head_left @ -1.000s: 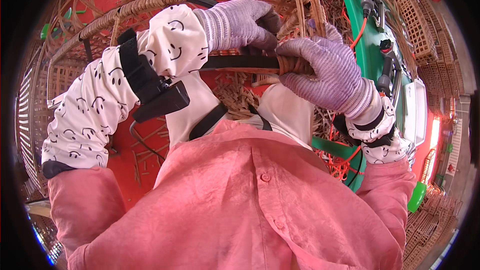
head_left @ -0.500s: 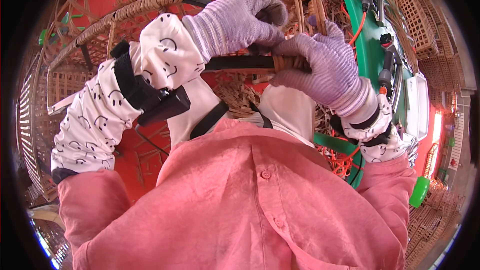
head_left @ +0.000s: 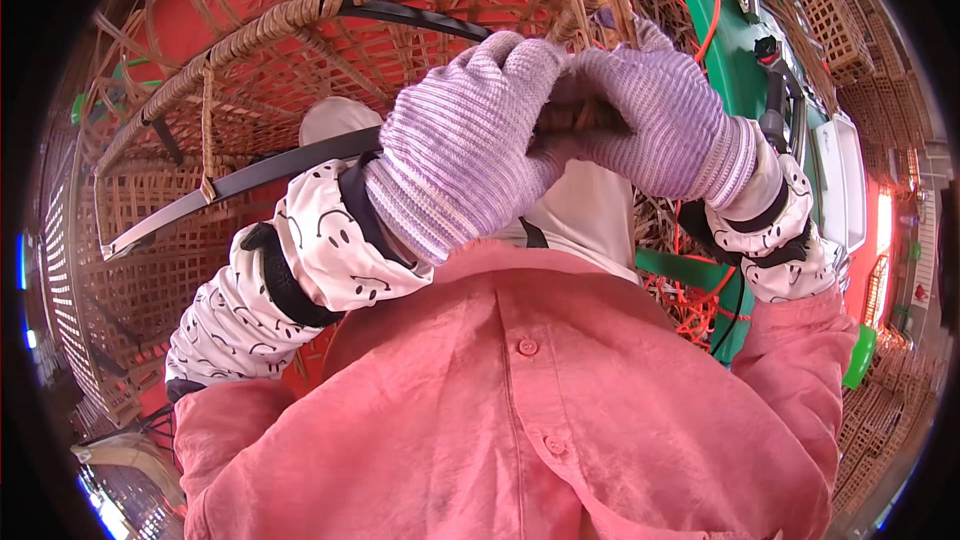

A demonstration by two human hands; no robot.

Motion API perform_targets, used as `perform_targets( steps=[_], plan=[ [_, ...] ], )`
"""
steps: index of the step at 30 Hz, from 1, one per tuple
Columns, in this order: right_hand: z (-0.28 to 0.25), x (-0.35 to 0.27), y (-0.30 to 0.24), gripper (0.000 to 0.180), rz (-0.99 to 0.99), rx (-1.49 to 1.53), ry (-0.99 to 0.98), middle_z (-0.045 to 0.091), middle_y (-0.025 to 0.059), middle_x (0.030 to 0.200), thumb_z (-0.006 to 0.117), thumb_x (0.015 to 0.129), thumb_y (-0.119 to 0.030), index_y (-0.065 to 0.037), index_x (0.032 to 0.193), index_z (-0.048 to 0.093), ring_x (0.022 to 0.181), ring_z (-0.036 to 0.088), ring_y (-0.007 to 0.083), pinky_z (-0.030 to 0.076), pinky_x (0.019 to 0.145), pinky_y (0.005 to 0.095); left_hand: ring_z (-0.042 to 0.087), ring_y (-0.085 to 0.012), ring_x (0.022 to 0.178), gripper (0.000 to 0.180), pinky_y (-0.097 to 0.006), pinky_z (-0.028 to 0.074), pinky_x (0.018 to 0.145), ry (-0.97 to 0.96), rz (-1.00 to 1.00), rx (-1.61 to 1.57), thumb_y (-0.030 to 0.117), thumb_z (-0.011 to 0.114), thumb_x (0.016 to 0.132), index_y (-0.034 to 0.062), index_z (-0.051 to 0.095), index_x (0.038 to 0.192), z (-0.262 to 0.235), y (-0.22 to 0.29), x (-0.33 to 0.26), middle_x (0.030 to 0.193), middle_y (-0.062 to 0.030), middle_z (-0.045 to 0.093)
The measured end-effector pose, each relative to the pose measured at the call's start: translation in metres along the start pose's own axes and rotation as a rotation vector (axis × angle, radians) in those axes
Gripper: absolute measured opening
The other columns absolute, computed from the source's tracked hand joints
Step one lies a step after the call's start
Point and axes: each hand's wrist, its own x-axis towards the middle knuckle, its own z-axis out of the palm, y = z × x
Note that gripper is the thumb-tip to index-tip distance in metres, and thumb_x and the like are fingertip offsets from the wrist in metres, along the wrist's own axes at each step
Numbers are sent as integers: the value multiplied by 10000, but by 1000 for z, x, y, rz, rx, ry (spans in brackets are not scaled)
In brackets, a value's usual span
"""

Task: Weaving and stapling bamboo/rattan strips onto a chair frame for manufacturing.

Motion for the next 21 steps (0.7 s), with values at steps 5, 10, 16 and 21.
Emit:
perform_targets(
  steps=[5, 10, 16, 21],
  plan=[
    [-5, 2, -5, 321, 83, -64, -65, 613, 91, 731, 636, 708, -311, -89, 924, 551, 756, 595, 296, 369, 805, 424, 610, -309, 740, 386, -355, 503, 623, 76, 51, 124, 104, 706, 636, 20, 514, 960, 2, 3, 1, 839, -137, 571],
    [-4, -1, -1, 204, 11, 63, 14, 637, 65, 747, 661, 700, -127, -88, 895, 613, 704, 622, 224, 451, 676, 326, 591, -317, 716, 351, -369, 491, 607, 78, 160, 164, 90, 677, 621, 28, 524, 930, -5, -3, -3, 818, -128, 563],
    [-4, 1, 1, 165, -76, 61, 113, 619, 61, 710, 658, 701, -143, -82, 850, 619, 690, 607, 219, 439, 684, 309, 589, -306, 693, 346, -360, 491, 588, 89, 154, 90, 124, 690, 617, 38, 533, 913, -3, -6, 1, 802, -122, 555],
    [-1, 4, -2, 170, 64, 97, 103, 627, 36, 718, 596, 694, -251, -149, 828, 621, 746, 600, 248, 406, 813, 377, 593, -283, 689, 373, -353, 496, 590, 113, 232, 208, 180, 727, 607, 56, 538, 903, 3, -7, -2, 801, -107, 558]
  ],
)
